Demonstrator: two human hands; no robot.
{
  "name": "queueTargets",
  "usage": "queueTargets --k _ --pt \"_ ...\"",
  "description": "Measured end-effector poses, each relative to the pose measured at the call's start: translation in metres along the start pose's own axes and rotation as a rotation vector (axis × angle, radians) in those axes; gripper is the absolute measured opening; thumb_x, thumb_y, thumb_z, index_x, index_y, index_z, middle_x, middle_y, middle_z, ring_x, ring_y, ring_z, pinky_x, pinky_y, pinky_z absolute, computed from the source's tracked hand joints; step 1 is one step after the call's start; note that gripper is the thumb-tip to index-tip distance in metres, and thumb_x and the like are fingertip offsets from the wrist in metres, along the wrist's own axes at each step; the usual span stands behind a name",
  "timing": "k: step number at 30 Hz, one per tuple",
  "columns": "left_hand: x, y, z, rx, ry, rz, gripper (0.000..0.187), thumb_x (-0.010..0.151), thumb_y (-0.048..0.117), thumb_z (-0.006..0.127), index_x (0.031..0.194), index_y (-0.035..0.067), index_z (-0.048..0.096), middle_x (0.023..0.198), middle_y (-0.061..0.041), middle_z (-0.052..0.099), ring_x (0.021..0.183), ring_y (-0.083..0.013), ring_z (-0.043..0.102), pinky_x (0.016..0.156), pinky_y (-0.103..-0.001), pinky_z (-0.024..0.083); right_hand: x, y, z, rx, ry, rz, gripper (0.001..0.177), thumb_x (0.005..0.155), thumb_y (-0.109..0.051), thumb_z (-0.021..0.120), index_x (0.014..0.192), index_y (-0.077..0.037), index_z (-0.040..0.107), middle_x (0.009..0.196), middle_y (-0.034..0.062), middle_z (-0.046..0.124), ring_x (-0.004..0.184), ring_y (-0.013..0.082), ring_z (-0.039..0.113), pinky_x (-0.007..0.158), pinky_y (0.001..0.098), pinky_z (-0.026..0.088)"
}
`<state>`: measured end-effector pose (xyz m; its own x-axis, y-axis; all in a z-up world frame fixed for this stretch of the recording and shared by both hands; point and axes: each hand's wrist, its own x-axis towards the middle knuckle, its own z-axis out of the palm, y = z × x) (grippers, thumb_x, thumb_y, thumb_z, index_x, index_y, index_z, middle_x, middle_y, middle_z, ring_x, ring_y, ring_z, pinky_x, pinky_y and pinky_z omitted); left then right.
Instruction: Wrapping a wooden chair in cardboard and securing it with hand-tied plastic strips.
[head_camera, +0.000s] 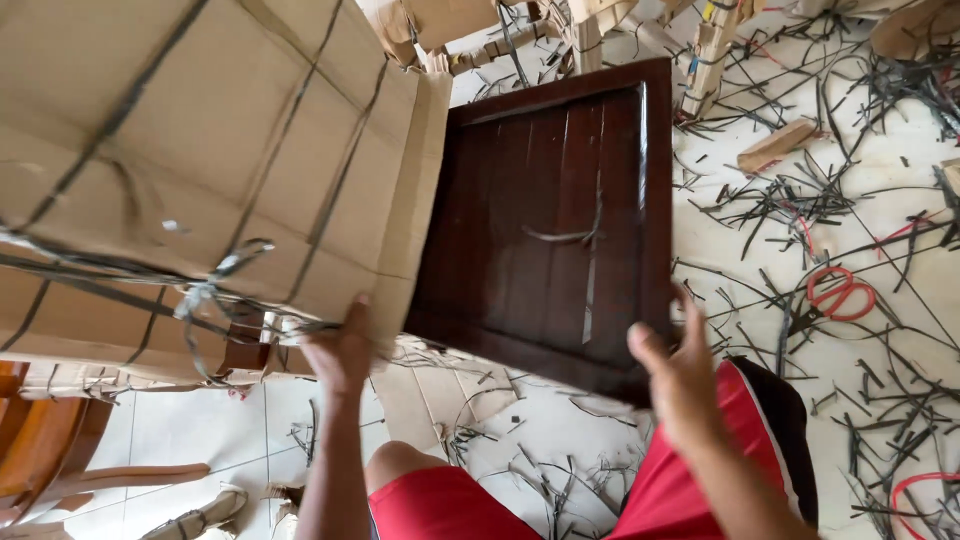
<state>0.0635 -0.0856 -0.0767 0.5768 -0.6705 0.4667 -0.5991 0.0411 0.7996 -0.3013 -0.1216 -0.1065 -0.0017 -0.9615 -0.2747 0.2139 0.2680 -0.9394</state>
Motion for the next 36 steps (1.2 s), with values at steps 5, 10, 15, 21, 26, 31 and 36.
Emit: queueTargets --k 5,10,15,21,26,31,36 --pt "0.011 -0.004 -0.013 0.316 0.182 -0.231 0.085 0.083 0.025 0.085 0.144 -0.005 0.033 0.127 -0.026 0.057 0.110 -0.0368 0.063 0.095 -0.045 0.055 -0.049 0.022 0.035 -0.085 -0.064 -0.012 0.086 0.087 -0.039 0.060 0.159 -0.010 0.021 0.115 0.0172 0.059 0.089 0.0211 0.057 0.078 0.0363 0.048" --pt "-0.009 -0.009 0.003 0.451 0.220 -0.220 0.102 0.084 0.028 0.083 0.150 0.000 0.011 0.145 -0.032 0.037 0.130 -0.0454 0.049 0.106 -0.059 0.048 -0.042 0.028 0.027 -0.067 -0.076 -0.023 0.089 0.087 -0.041 0.059 0.160 -0.009 0.018 0.116 0.0179 0.056 0.092 0.0230 0.058 0.079 0.0385 0.048" --pt "-0.057 0.018 0.034 0.648 0.296 0.435 0.078 0.105 0.033 0.070 0.157 0.007 0.019 0.166 -0.025 0.018 0.157 -0.0498 0.019 0.128 -0.071 0.021 -0.035 0.023 0.028 -0.130 -0.026 -0.046 0.100 0.082 -0.055 0.056 0.160 -0.005 0.017 0.103 0.0158 0.059 0.081 0.0226 0.060 0.066 0.0368 0.051" --pt "-0.029 0.051 0.068 0.465 -0.530 0.356 0.052 0.106 0.031 0.052 0.145 -0.003 0.052 0.148 -0.025 0.055 0.134 -0.0414 0.054 0.109 -0.047 0.043 -0.037 0.024 0.028 -0.035 -0.061 -0.072 0.099 0.085 -0.062 0.058 0.157 -0.007 0.019 0.145 0.0196 0.045 0.116 0.0286 0.059 0.089 0.0411 0.052" --pt "-0.032 0.048 0.070 0.449 -0.371 0.362 0.039 0.111 0.030 0.059 0.117 -0.006 0.073 0.126 -0.024 0.073 0.117 -0.0387 0.070 0.098 -0.045 0.057 -0.037 0.026 0.024 0.103 -0.123 -0.025 0.089 0.093 -0.054 0.055 0.158 -0.007 0.017 0.136 0.0203 0.045 0.112 0.0272 0.053 0.089 0.0405 0.049" --pt "-0.035 0.052 0.069 0.426 -0.403 0.347 0.017 0.107 0.004 0.070 0.116 -0.010 0.074 0.125 -0.028 0.073 0.114 -0.0399 0.070 0.096 -0.047 0.058 -0.036 0.022 0.006 0.148 -0.220 -0.123 0.077 0.102 -0.042 0.048 0.158 -0.002 0.013 0.129 0.0160 0.046 0.102 0.0211 0.049 0.088 0.0378 0.043" --pt "-0.036 0.049 0.072 0.369 -0.419 0.343 0.017 0.112 0.004 0.069 0.117 -0.011 0.072 0.127 -0.031 0.071 0.118 -0.0408 0.068 0.103 -0.048 0.055 0.032 0.090 -0.095 0.196 -0.291 -0.280 0.036 0.106 -0.027 0.051 0.075 -0.009 0.053 0.100 0.0107 0.067 0.101 0.0198 0.066 0.089 0.0380 0.056"
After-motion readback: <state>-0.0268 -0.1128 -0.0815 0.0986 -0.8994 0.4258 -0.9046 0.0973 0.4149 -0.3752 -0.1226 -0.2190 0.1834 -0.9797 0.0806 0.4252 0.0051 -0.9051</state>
